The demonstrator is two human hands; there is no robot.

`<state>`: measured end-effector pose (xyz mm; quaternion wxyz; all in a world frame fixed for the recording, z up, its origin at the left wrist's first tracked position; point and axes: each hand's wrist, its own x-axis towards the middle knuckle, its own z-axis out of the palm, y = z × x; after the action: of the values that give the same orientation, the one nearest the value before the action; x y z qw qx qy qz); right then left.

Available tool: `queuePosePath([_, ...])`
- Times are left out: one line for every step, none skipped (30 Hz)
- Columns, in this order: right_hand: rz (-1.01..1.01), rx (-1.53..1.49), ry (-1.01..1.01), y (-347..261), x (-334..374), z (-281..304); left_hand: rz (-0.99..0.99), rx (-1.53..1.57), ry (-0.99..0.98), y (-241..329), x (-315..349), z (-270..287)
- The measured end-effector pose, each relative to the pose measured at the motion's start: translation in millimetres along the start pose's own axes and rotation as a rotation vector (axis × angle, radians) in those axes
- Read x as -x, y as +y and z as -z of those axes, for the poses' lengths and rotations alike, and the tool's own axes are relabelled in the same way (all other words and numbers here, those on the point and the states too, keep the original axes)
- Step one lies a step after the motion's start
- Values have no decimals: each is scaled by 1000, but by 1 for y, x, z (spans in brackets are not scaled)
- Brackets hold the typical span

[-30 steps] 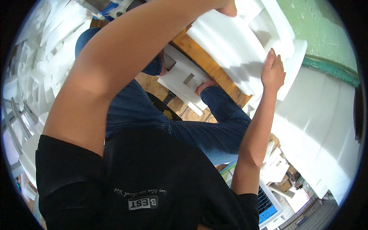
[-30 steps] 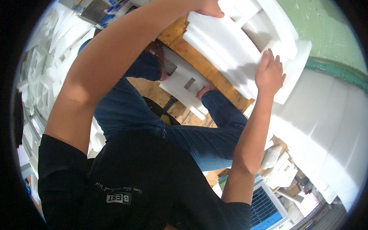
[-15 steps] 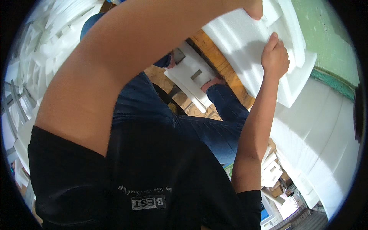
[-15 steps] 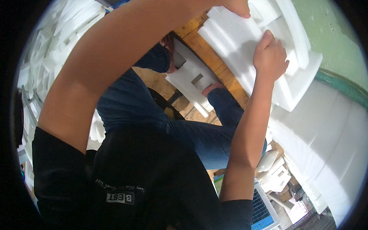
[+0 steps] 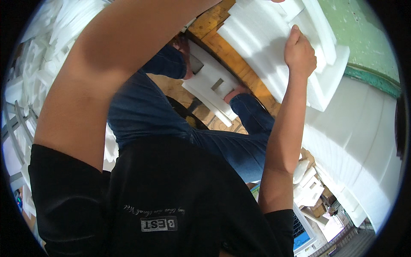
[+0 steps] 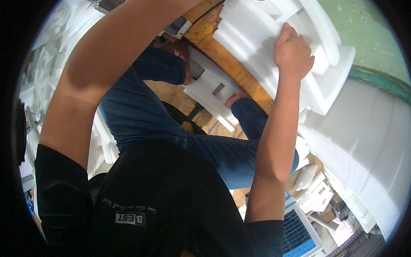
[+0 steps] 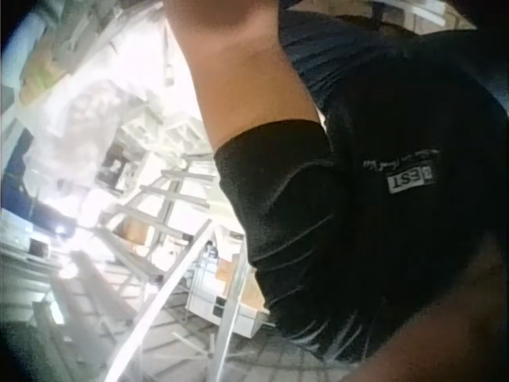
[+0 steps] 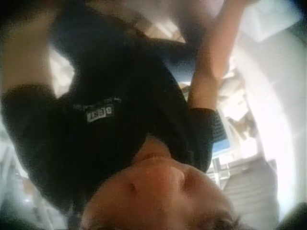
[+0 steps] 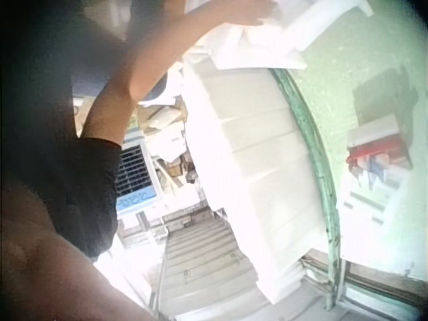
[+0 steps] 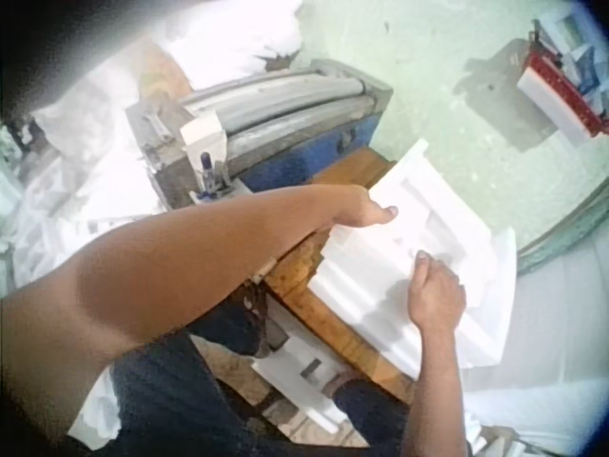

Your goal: The person sits on a workbench and repeatedly cuts strips from white foam pieces using a manual cutting machine. They handle the foam by hand, feed it through the machine, and place the cut pieces aside.

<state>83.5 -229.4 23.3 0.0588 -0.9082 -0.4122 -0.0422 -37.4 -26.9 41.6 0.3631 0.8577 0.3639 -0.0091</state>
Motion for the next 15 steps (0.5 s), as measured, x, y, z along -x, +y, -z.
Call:
queuePosePath([7, -8, 1, 0, -1, 1, -16, 115, 2, -4, -2, -4])
queuePosePath([10, -16, 1, 1, -1, 1, -32, 227, 2, -8, 0, -8])
queuePosePath([12, -25, 2, 2, -1, 0, -50, 340, 0, -12, 2, -11])
queuePosePath([15, -23, 4, 2, 0, -1, -57, 441, 14, -17, 5, -14])
queuePosePath([6, -16, 9, 5, 1, -3, -74, 541, 18, -13, 21, -17])
queuePosePath([6, -11, 15, 5, 1, -4, -84, 643, 30, -13, 31, -17])
queuePosePath([3, -17, 20, 5, 1, -5, -12, 649, 48, -13, 31, -17])
queuePosePath([3, -24, 27, 5, 1, -5, 59, 654, 69, -12, 30, -18])
queuePosePath([1, -30, 34, 5, 2, -5, 129, 658, 89, -12, 28, -20])
queuePosePath([-2, -29, 21, 5, 1, -4, 81, 700, 92, -16, 27, -25])
queuePosePath([3, -30, 5, 1, 1, -3, 40, 744, 100, -27, 26, -31])
queuePosePath([2, -29, -10, 0, 1, -3, -4, 789, 103, -29, 30, -31])
queuePosePath([3, -36, -6, 0, 1, -3, -37, 722, 87, -30, 36, -28])
queuePosePath([2, -42, -1, 2, 1, -5, -70, 655, 69, -21, 56, -23])
queuePosePath([-12, -38, 9, 6, 1, -7, -117, 593, 41, -13, 60, -22])
